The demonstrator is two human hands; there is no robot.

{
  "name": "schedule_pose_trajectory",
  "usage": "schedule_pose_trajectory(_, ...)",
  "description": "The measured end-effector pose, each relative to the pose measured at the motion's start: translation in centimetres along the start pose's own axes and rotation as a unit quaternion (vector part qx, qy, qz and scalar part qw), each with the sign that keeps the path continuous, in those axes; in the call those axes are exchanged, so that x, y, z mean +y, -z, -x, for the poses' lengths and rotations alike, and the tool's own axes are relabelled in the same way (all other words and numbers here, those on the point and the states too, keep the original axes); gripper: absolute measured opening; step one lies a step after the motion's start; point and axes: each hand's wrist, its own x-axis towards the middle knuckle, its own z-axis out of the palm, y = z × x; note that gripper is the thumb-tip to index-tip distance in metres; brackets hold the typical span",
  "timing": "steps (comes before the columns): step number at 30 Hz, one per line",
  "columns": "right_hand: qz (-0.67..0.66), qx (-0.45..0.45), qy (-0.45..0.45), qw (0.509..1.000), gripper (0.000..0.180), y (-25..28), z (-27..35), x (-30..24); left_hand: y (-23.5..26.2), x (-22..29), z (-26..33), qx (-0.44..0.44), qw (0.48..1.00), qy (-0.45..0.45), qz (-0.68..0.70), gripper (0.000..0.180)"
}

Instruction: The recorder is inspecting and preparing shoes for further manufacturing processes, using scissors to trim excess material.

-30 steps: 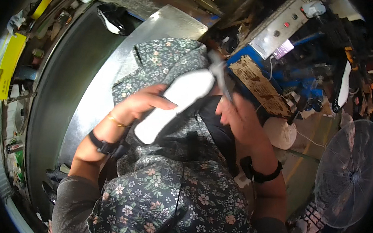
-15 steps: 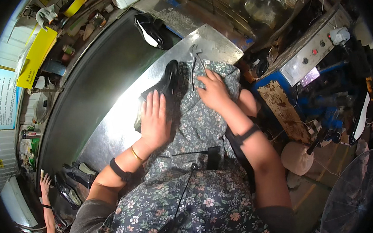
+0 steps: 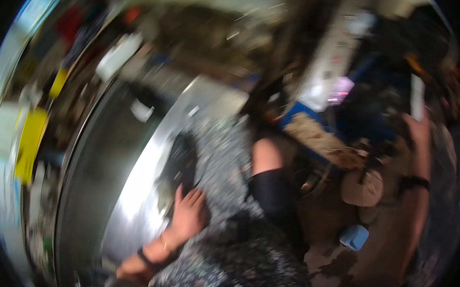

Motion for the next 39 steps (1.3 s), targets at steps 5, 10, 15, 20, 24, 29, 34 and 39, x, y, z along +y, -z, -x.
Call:
schedule_pose_trajectory(5,0.051,0.254,0.124,0.958,0.086,-1.3,5.1,-0.2,2.2,3.0,-2.3,-0.011,0.965,0.081,0.249,0.033)
schedule_pose_trajectory(10,-0.101,0.227,0.207,0.946,0.079,-2.4,14.7,-7.3,4.7,5.4,-7.0,-0.034,0.945,-0.038,0.322,0.030)
schedule_pose_trajectory(15,-0.291,0.092,0.278,0.911,0.092,-4.3,27.1,-18.5,5.6,9.8,-15.9,0.080,0.812,0.043,0.576,0.048)
schedule_pose_trajectory(20,-0.581,-0.311,0.185,0.729,0.081,-7.4,32.1,-21.0,6.1,6.3,-15.4,-0.076,0.439,0.231,0.865,0.062)
schedule_pose_trajectory(24,-0.643,-0.456,0.164,0.593,0.065,-10.5,30.4,-23.0,1.6,6.0,-10.5,-0.116,0.672,0.273,0.678,0.061)
schedule_pose_trajectory(29,-0.646,-0.604,0.016,0.466,0.068,-8.7,28.0,-18.8,2.7,8.4,-9.0,-0.057,0.933,0.014,0.354,0.050)
schedule_pose_trajectory(34,-0.564,-0.457,0.327,0.605,0.058,-8.4,29.8,-11.6,7.5,3.1,-6.8,0.110,0.969,-0.054,0.213,0.064)
schedule_pose_trajectory(39,-0.701,-0.497,-0.231,0.456,0.049,-9.4,31.6,-16.4,6.4,-3.2,-1.4,0.073,0.971,0.218,0.066,0.089)
